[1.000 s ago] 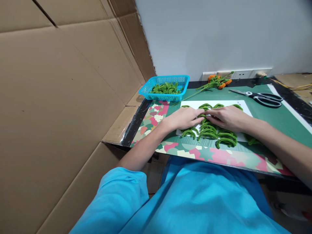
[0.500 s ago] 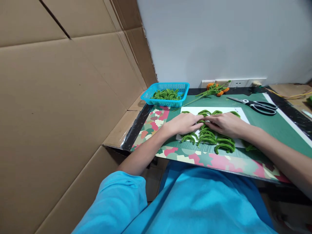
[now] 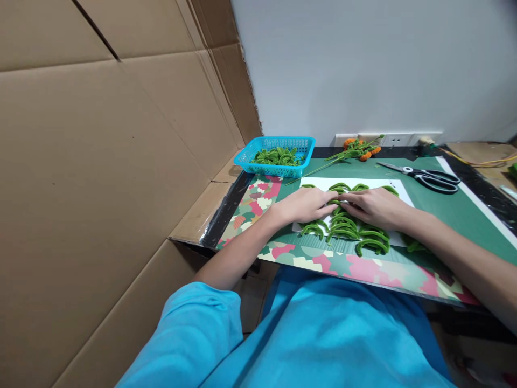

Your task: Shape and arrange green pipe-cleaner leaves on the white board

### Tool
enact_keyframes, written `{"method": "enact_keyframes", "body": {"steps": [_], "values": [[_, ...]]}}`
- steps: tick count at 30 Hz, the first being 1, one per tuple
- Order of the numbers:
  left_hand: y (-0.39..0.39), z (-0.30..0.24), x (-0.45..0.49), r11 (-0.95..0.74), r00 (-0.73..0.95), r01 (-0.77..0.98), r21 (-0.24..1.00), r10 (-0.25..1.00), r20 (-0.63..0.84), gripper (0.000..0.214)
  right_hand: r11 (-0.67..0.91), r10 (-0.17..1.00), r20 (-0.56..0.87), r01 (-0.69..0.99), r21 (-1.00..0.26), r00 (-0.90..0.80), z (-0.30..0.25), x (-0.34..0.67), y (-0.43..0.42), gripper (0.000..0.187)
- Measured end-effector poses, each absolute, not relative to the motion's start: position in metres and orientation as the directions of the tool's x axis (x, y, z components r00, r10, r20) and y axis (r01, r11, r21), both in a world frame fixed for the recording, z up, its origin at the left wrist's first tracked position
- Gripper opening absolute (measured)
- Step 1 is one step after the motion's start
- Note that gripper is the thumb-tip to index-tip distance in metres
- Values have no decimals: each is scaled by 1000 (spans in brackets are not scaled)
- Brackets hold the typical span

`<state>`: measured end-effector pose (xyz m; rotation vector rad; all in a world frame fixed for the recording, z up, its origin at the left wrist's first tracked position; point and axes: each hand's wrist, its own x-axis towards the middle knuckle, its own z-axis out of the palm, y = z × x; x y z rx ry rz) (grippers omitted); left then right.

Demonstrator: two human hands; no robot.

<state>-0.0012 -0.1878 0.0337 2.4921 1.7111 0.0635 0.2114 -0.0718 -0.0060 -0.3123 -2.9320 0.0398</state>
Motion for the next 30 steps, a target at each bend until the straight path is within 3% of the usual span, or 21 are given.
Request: {"method": "enact_keyframes", "body": {"steps": [30], "values": [[-187,30,-2,-360,366,924,127,931,-22,33,977,212,180,207,-44,-961,-4,212,-73,43]]}}
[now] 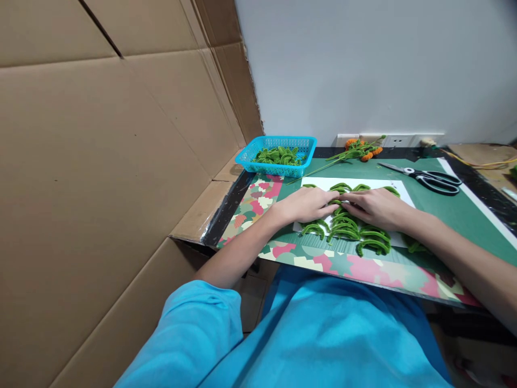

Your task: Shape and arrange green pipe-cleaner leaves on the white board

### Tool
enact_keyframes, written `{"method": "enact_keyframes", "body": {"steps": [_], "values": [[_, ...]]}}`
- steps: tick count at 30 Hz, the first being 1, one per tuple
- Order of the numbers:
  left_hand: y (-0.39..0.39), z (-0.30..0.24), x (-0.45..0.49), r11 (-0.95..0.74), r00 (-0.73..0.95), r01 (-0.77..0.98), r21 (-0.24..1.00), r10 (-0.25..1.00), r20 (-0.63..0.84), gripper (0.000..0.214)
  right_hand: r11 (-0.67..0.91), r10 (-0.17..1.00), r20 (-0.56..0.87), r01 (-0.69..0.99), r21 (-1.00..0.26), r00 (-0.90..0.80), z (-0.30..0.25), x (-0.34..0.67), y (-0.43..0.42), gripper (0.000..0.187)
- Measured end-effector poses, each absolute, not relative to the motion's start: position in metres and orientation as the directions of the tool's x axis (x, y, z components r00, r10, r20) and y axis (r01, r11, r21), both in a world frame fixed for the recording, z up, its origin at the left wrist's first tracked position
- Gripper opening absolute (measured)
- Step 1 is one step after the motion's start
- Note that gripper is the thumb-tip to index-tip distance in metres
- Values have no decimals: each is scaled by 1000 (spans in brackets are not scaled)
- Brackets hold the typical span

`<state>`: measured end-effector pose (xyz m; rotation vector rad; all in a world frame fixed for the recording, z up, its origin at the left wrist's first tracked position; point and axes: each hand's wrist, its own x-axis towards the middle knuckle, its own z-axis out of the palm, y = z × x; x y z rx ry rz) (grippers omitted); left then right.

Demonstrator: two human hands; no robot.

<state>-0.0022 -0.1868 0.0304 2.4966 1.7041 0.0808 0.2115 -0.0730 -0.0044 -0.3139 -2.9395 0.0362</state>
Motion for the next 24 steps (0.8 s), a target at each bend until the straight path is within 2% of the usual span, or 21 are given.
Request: {"method": "enact_keyframes", "body": {"steps": [24], "values": [[-187,31,-3,-372,377,921,114,926,-19,35,978,209,199,200,-62,-958,-6,212,-70,40]]}}
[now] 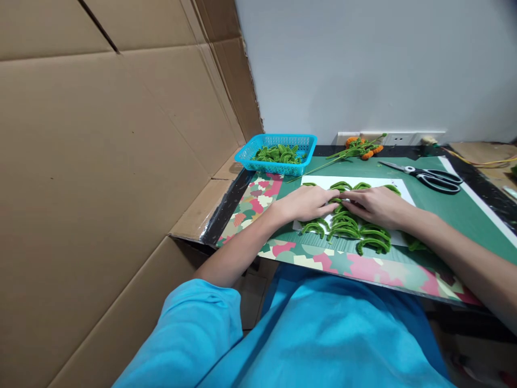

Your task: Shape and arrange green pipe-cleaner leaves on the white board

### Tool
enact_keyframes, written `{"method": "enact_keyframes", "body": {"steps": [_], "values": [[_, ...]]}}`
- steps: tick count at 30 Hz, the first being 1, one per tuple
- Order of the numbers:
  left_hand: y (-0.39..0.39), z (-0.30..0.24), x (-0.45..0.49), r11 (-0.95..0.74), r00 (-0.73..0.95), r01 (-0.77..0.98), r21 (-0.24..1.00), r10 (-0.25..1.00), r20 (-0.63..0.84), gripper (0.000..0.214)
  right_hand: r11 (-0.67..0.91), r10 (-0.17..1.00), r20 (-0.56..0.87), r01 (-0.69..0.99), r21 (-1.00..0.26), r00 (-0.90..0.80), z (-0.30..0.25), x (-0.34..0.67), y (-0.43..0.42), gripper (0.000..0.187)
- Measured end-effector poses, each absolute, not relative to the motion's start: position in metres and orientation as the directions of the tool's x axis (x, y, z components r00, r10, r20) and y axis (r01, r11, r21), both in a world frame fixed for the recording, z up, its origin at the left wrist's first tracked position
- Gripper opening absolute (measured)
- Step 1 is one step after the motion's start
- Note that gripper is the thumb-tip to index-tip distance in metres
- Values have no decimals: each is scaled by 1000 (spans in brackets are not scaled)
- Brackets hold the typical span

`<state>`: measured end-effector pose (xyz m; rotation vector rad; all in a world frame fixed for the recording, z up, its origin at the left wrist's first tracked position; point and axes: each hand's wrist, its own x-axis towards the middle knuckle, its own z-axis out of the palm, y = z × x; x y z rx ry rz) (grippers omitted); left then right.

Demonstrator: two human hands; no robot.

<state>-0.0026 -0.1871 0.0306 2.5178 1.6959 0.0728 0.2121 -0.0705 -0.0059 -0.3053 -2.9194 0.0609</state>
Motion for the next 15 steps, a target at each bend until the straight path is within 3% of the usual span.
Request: {"method": "enact_keyframes", "body": {"steps": [15], "values": [[-187,28,-4,-387,389,916,104,921,-6,34,975,220,189,210,-69,-957,-4,212,-72,40]]}}
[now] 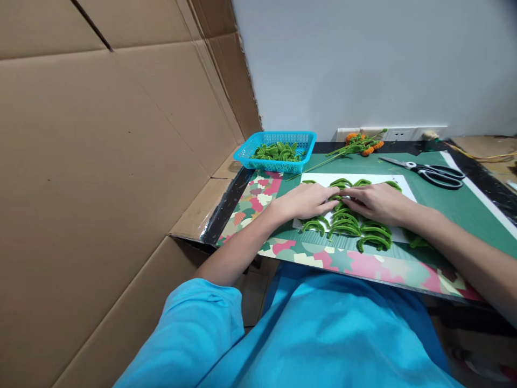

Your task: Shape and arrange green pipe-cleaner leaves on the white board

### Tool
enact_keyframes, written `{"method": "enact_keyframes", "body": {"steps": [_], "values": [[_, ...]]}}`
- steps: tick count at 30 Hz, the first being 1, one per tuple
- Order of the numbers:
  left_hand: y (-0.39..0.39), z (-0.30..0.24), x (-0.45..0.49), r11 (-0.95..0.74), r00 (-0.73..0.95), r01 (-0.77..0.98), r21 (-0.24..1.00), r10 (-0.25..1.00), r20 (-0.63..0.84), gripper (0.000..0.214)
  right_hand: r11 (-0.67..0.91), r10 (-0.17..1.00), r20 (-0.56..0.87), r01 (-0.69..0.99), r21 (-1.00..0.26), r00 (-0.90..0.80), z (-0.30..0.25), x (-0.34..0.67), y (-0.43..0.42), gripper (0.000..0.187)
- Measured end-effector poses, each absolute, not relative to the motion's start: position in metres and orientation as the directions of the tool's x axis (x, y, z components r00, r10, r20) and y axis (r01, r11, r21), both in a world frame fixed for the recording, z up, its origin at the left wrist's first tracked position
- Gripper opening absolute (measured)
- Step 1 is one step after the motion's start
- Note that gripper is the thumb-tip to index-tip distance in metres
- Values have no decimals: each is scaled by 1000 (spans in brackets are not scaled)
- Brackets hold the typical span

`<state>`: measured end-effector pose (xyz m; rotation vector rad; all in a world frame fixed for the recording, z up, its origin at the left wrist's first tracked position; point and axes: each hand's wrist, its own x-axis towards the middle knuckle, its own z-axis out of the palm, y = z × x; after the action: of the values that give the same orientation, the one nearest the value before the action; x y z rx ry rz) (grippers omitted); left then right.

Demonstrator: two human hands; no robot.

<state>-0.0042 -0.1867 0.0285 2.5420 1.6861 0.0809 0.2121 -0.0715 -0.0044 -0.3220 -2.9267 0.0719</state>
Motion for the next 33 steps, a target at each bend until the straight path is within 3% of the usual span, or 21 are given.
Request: {"method": "enact_keyframes", "body": {"steps": [33], "values": [[-186,29,-2,-359,363,928,97,931,-36,38,973,230,188,225,-45,-955,-7,213,-69,40]]}}
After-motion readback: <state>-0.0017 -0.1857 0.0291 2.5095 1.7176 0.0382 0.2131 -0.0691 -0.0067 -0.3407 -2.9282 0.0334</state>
